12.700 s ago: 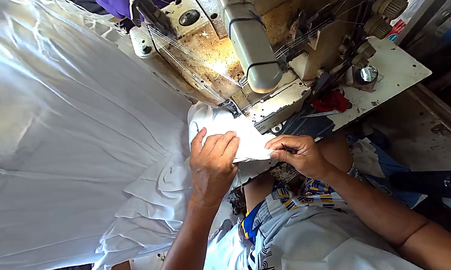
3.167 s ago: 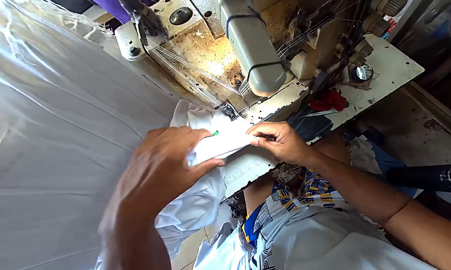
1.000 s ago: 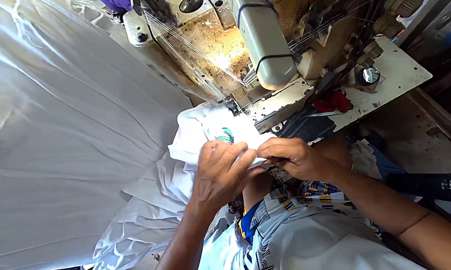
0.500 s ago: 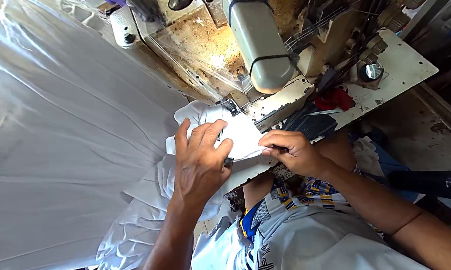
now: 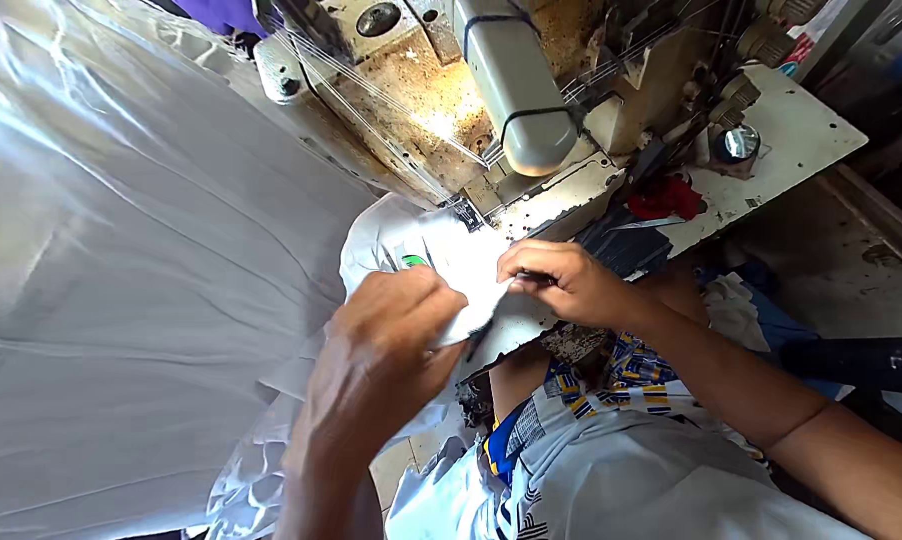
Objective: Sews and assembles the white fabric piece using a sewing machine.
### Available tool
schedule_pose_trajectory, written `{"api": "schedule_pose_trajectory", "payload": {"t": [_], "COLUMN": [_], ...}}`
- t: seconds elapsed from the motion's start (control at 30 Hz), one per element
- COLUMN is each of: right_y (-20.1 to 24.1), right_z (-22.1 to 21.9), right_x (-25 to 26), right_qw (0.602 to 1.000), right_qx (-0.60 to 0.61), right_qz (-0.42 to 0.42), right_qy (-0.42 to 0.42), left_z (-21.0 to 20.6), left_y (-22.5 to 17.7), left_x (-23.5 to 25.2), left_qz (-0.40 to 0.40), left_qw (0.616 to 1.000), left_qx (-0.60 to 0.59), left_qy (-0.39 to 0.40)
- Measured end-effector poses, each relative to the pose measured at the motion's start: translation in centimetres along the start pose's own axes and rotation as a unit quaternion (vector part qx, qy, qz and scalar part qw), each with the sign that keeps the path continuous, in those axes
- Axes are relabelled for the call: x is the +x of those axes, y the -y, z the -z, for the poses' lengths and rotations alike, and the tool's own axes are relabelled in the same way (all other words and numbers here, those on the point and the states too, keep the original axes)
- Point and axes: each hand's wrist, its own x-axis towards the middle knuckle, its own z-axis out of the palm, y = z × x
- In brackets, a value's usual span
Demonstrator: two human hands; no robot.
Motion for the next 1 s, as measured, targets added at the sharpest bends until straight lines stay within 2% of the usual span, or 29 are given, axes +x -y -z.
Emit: {"api": "schedule_pose_trajectory", "payload": {"t": [0.1, 0.27, 0.47, 0.8, 1.0], "right_y": [1.0, 1.3, 1.7, 0.1, -0.6], "right_z": [0.2, -0.1, -0.2, -1.2, -1.9], "right_x": [-1.8, -3.8, -3.8, -1.1, 0.3], "right_qw": [1.000, 1.000, 0.998, 0.994, 0.991], "right_qx": [-0.013, 0.004, 0.009, 0.027, 0.051], "right_qz": [0.004, -0.010, -0.032, -0.056, -0.048], "right_qy": [0.027, -0.026, -0.051, -0.089, -0.114], "left_z": [-3.2, -6.1, -5.3, -4.5, -5.3], "left_y": [-0.7, 1.7, 1.1, 3.5, 2.8], "left_x": [-0.7, -1.9, -1.4, 0.4, -0.1], "left_qz": [-0.024, 0.036, 0.059, 0.077, 0.117], "left_qw": [0.998, 0.993, 0.988, 0.987, 0.983], "left_qx": [-0.018, 0.102, 0.125, 0.116, 0.067], "left_qy": [-0.048, -0.041, -0.064, -0.080, -0.122]}}
